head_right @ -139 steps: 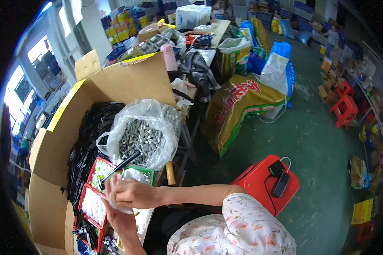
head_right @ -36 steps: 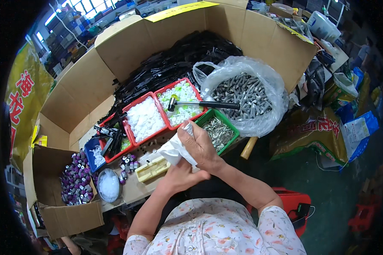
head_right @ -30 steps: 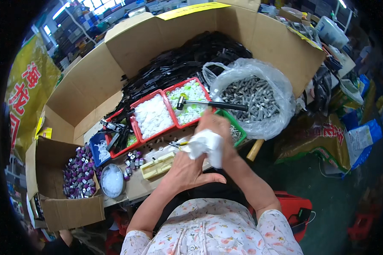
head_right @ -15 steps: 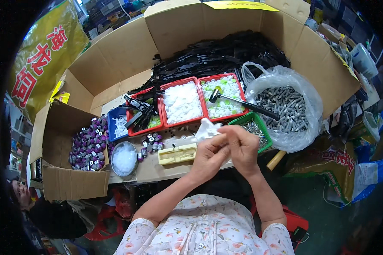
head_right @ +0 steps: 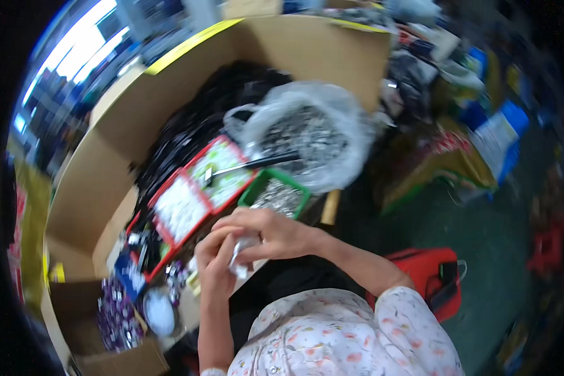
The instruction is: Assembling small electronic or plastic toy components at a factory workbench using a jig and pliers.
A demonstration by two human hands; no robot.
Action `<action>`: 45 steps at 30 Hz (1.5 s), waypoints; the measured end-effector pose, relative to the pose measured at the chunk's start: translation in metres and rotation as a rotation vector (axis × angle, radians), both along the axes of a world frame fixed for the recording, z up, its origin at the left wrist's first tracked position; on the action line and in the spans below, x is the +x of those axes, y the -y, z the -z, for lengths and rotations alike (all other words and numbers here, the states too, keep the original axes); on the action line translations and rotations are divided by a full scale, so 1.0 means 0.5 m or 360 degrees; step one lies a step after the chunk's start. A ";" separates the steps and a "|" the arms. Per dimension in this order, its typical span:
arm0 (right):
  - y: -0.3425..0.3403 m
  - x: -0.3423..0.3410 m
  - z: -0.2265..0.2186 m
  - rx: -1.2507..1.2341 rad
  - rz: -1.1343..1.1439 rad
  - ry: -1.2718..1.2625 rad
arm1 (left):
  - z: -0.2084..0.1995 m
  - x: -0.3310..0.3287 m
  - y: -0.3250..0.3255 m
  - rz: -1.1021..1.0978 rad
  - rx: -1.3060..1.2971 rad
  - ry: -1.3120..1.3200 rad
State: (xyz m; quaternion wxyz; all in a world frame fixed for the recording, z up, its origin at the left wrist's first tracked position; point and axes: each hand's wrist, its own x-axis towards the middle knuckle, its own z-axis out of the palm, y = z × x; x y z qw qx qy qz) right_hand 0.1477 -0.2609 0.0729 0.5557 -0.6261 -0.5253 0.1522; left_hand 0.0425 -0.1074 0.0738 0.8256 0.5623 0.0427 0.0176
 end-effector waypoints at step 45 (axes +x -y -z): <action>0.732 0.641 0.239 0.0186 0.1998 -0.0286 | 0.073 -0.140 -0.374 -0.1395 0.2586 -0.0064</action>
